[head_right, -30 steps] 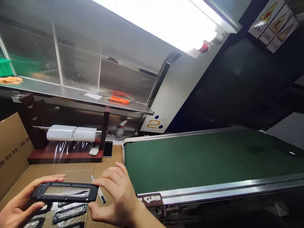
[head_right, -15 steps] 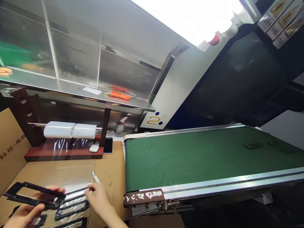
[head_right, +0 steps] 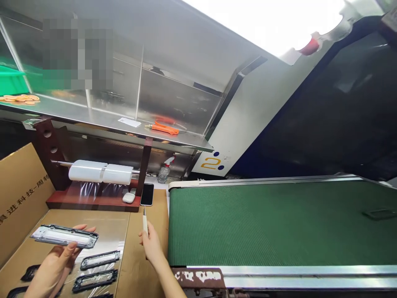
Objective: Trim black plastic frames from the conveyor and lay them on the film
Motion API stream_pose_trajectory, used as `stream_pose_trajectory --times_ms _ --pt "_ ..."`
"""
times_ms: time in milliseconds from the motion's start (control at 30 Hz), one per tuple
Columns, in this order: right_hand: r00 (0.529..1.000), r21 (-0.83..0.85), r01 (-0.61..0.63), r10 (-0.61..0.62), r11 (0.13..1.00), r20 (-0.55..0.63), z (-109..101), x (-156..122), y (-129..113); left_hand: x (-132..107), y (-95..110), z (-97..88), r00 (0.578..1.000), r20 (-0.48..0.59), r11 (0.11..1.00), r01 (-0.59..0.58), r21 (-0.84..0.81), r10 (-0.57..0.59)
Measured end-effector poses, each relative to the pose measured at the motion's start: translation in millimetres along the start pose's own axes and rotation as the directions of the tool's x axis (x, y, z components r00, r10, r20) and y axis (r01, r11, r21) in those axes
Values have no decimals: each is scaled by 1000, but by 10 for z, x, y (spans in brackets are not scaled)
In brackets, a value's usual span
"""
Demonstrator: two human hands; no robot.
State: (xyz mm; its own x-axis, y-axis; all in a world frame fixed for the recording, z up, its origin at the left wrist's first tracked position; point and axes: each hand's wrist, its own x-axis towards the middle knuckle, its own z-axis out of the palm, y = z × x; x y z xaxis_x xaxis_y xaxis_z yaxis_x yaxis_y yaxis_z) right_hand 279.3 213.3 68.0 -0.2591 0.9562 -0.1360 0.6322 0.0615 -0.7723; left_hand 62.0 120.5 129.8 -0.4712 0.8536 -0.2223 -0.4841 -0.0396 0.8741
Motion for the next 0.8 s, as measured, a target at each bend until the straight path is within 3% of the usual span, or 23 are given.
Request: stream_pose_trajectory --times_ms 67,100,167,233,333,400,500,633,800 --pt "990 71 124 -128 990 56 -357 -134 -218 -52 62 188 998 56 1000 20 -18 -19" --pt "968 80 243 -248 967 51 -541 -229 -344 -69 81 260 997 77 999 26 -31 -24" --pt "871 -36 492 -492 870 5 -880 -441 -593 -81 99 359 993 116 997 38 -67 -30" --pt "756 -211 638 -654 741 -11 -1149 -623 -789 -72 98 415 986 164 994 53 -93 -37" --pt "611 -391 725 -792 566 -14 -1402 -762 -934 -73 97 488 976 214 993 68 -98 -45" --pt "557 -431 743 -830 512 -28 -1499 -777 -948 -125 115 580 979 202 996 37 -83 -19" --pt "532 -442 752 -846 489 -30 -1590 -753 -907 -284 170 796 987 157 997 -34 -74 45" --pt "547 -441 750 -837 493 -6 -1672 -711 -828 -487 236 1074 993 97 995 -62 -82 70" --pt "570 -370 764 -821 529 3 -1744 -677 -768 -557 230 1226 997 58 991 -46 -124 53"
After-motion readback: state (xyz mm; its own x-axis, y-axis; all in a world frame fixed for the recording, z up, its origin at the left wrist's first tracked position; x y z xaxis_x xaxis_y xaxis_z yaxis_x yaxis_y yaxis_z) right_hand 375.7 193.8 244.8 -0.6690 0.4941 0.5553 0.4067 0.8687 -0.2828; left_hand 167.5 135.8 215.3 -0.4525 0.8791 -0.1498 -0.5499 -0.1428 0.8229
